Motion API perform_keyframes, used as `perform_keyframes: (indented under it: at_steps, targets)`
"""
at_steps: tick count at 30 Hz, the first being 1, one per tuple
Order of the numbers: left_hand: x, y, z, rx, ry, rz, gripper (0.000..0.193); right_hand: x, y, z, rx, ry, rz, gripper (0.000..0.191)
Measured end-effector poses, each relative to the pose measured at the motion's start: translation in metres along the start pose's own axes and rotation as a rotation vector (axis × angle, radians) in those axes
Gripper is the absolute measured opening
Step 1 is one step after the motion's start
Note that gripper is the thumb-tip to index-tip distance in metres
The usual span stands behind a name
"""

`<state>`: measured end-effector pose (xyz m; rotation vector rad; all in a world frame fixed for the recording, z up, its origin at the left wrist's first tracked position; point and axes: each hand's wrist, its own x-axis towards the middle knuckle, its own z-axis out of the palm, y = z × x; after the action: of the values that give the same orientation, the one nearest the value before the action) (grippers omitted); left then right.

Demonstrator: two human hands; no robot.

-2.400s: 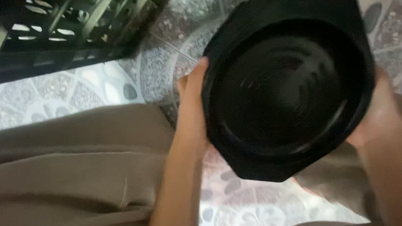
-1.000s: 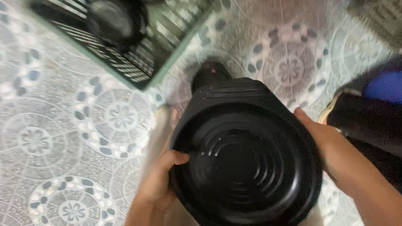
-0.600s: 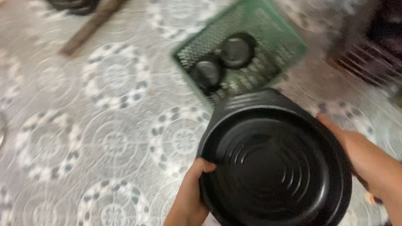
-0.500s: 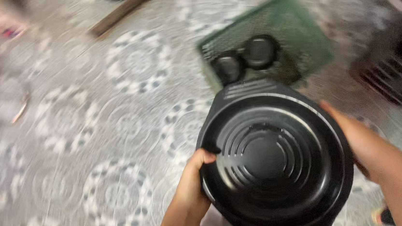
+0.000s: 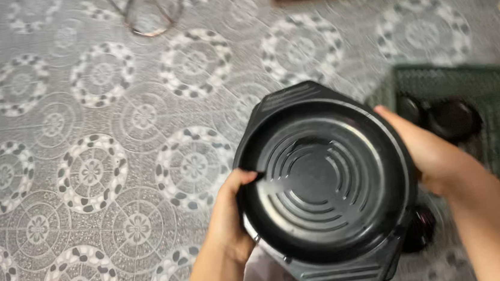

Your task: The person sits on the floor and places black plastic trays into a green crate. Then the person stands and wipes a wooden countertop and a gas stove with a cloth.

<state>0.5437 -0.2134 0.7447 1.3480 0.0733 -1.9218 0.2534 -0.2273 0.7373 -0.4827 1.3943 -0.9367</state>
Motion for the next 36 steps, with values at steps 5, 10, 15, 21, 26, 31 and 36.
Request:
perform_keyframes:
  at_steps: [5,10,15,21,26,31,36]
  targets:
    - [0.023,0.092,-0.028,-0.156,0.017,0.073,0.042,0.076,-0.039,0.096,-0.111,-0.113,0.014,0.055]
    - [0.057,0.210,-0.027,-0.127,0.133,0.082,0.048,0.159,-0.094,0.215,-0.192,-0.199,0.014,0.057]
    - [0.112,0.333,-0.018,-0.084,0.102,0.138,0.048,0.238,-0.136,0.303,-0.222,-0.220,0.032,0.058]
    - [0.208,0.467,0.020,-0.036,0.002,0.153,0.045,0.366,-0.222,0.362,-0.262,-0.235,0.047,0.060]
    - [0.293,0.585,0.086,-0.059,0.145,0.170,0.044,0.504,-0.318,0.421,-0.293,-0.278,0.042,0.062]
    - [0.349,0.702,0.148,-0.121,0.044,0.243,0.044,0.617,-0.423,0.475,-0.368,-0.329,0.006,0.064]
    - [0.426,0.808,0.193,-0.165,0.044,0.292,0.039,0.729,-0.503,0.526,-0.387,-0.344,0.002,0.065]
